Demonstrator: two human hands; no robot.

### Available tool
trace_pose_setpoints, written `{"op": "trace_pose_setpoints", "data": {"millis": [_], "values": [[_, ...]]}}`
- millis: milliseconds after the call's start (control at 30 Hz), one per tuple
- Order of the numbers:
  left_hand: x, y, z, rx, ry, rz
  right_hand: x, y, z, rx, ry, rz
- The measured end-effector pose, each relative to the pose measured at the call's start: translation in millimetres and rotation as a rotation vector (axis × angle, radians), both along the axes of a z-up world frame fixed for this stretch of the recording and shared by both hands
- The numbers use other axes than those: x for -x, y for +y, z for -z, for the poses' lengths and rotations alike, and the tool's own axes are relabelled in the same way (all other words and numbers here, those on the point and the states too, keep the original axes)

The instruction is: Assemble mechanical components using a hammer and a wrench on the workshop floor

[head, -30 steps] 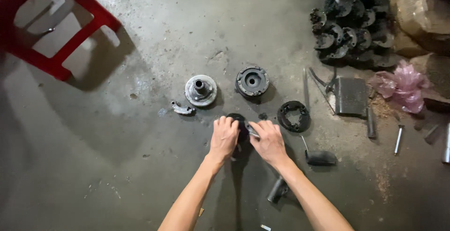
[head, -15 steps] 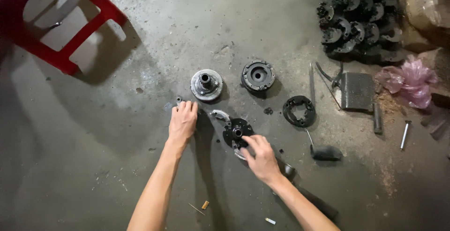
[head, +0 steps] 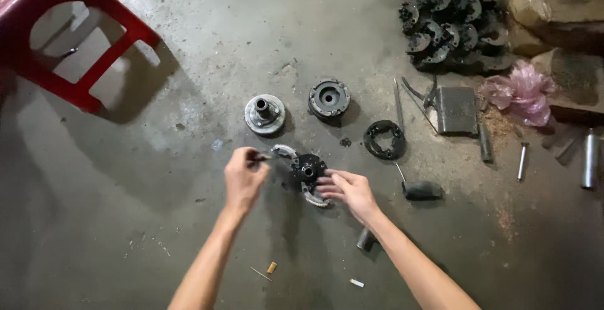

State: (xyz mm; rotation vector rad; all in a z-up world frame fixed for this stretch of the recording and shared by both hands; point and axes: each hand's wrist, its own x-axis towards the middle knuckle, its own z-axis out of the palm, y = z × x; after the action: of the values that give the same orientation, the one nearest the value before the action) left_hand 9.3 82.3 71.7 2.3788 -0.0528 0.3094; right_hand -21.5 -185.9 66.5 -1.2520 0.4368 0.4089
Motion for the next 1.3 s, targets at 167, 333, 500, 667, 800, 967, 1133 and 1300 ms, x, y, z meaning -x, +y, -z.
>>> {"op": "trace_pose_setpoints", "data": {"millis": [167,333,500,667,800,967,1133,1300], "values": [[19,-104,-14,0.655,-0.028,-0.036,-22,6,7,-0.462,0.132,0.056],[24,-113,-2,0.302,-0.094,0.278,-39,-28,33,-0.306,-0.097,0.268],[26,-79,69,-0.195,-0.055,0.219,-35,-35,47,0.757,-0.567,-0.236],[18,-88,94,-0.327,-0.052,0.184,-27,-20,52,1.269,-0.945,-0.543],[17,-93,89,-0.262,-0.077,0.202,-32,-20,52,1.354,-0.994,-0.586],[15,-92,87,-0.258,-0.097,0.241,-37,-21,47,1.505,-1.06,-0.742],[14,-91,88,-0.305,-0.104,0.251,-25,-25,55,1.405,-0.97,-0.693],[17,-91,82,-0.327,-0.088,0.253,-16,-16,50,1.427,-0.946,-0.7]]}}
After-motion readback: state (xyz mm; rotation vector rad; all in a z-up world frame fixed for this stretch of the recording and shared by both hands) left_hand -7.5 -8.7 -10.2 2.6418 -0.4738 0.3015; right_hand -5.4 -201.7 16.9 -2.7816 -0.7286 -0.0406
